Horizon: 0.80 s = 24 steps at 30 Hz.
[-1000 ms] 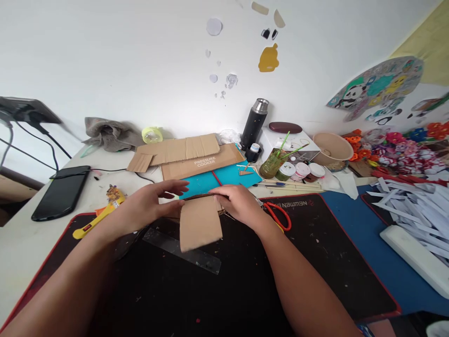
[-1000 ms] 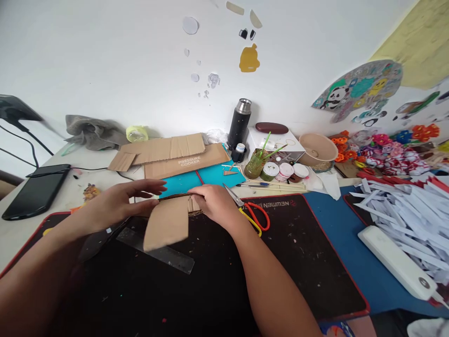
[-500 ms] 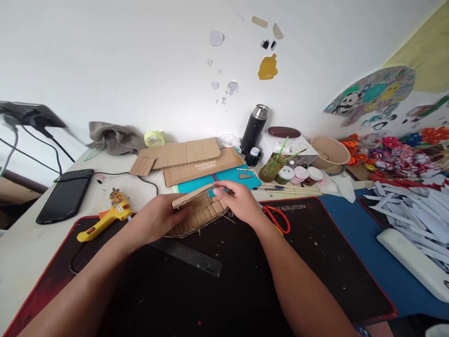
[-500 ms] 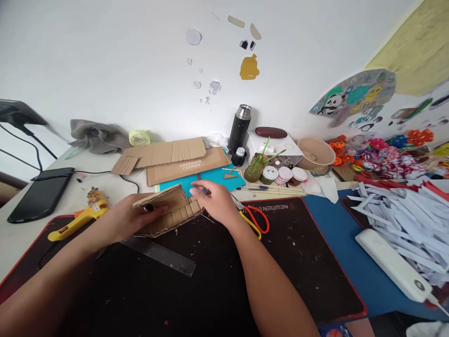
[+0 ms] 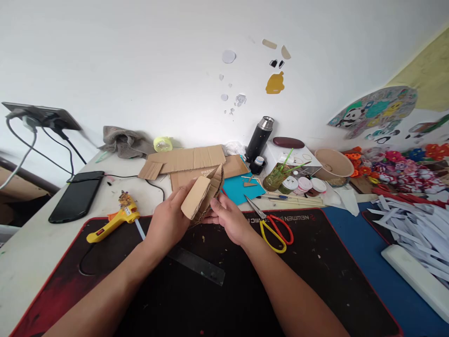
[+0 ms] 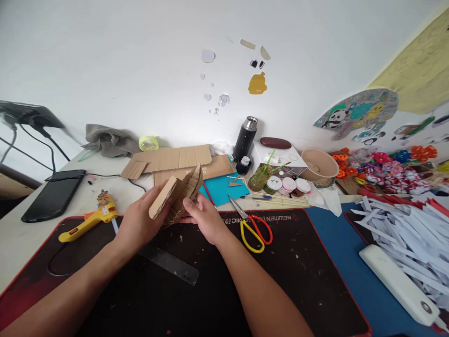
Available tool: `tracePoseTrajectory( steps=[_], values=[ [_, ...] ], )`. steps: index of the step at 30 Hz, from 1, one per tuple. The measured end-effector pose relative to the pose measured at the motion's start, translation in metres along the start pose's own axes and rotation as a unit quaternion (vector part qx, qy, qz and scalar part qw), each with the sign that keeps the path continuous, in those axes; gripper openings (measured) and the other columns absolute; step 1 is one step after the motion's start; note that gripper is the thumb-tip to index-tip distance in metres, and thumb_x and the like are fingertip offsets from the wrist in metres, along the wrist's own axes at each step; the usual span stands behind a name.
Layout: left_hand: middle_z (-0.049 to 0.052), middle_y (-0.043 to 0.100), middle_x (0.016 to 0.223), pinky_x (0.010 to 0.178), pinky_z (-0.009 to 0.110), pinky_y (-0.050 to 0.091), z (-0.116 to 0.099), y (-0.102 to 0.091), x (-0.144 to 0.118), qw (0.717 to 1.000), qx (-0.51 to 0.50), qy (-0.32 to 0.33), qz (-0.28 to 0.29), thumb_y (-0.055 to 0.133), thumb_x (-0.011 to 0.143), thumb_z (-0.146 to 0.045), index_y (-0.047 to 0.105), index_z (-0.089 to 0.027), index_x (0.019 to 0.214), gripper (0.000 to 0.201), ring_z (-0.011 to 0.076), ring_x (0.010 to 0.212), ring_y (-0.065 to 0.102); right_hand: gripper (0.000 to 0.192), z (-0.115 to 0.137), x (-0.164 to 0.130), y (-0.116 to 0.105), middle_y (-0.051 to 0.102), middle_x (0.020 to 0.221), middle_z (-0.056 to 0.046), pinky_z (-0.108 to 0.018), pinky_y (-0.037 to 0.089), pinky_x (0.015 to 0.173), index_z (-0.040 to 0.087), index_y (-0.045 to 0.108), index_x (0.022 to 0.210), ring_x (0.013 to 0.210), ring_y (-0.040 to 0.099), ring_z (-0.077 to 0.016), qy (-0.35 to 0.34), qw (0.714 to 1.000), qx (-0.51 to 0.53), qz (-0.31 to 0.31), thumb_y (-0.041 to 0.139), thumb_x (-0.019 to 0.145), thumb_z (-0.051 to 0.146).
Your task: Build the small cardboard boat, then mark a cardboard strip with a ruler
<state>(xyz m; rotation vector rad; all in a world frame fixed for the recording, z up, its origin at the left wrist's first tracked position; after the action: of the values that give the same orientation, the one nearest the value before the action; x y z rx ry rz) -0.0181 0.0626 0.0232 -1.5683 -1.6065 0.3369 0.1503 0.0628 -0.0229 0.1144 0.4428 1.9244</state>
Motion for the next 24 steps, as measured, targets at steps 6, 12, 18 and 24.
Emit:
tracePoseTrajectory(
  steps=[6,12,18,24],
  values=[
    [0.016,0.075,0.153,0.087,0.046,0.069,0.001,0.004,-0.001,0.998,0.019,-0.007,0.060,0.061,0.104,-0.030,0.032,-0.028,0.182,0.083,0.0363,0.111,0.085,0.064,-0.011,0.002,-0.014,0.082,0.113,-0.007,-0.040,0.073,0.076,0.028,0.066,0.130,0.091,0.084,-0.0266,0.026,0.997,-0.024,-0.071,0.087,0.088,0.071],
    [0.019,0.050,0.176,0.093,0.045,0.073,-0.015,-0.008,-0.003,0.991,-0.052,0.122,-0.002,0.070,0.104,-0.026,0.010,-0.039,0.186,0.102,0.0351,0.138,0.072,0.055,-0.007,0.001,-0.017,0.083,0.111,-0.005,-0.035,0.070,0.071,0.029,0.070,0.132,0.094,0.082,-0.0264,0.026,0.995,-0.061,-0.076,0.082,0.094,0.067],
    [0.014,0.034,0.188,0.118,0.059,0.062,-0.035,-0.020,-0.012,0.964,0.000,0.263,-0.046,0.068,0.106,-0.016,0.020,-0.048,0.183,0.097,0.0407,0.158,0.057,0.065,-0.009,-0.001,-0.011,0.083,0.105,-0.005,-0.040,0.072,0.076,0.028,0.069,0.140,0.095,0.083,-0.0292,0.047,0.994,-0.090,-0.043,0.084,0.093,0.071],
    [0.015,0.045,0.183,0.115,0.056,0.063,-0.025,-0.015,-0.015,0.957,0.061,0.285,0.003,0.062,0.104,-0.010,0.027,-0.044,0.183,0.093,0.0401,0.152,0.064,0.062,-0.010,-0.003,-0.013,0.081,0.098,-0.005,-0.037,0.071,0.067,0.029,0.073,0.139,0.086,0.083,-0.0280,0.059,0.991,-0.112,-0.040,0.085,0.095,0.070]
  ],
)
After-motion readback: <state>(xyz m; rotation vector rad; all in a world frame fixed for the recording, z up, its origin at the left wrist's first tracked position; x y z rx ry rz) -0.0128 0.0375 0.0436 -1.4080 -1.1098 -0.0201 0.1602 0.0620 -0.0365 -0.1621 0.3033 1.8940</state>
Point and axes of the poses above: each hand's wrist, its own x-axis towards the middle knuckle, its own y-axis out of the palm, z = x × y, the point moved 6 cm from there along x, towards the middle knuckle
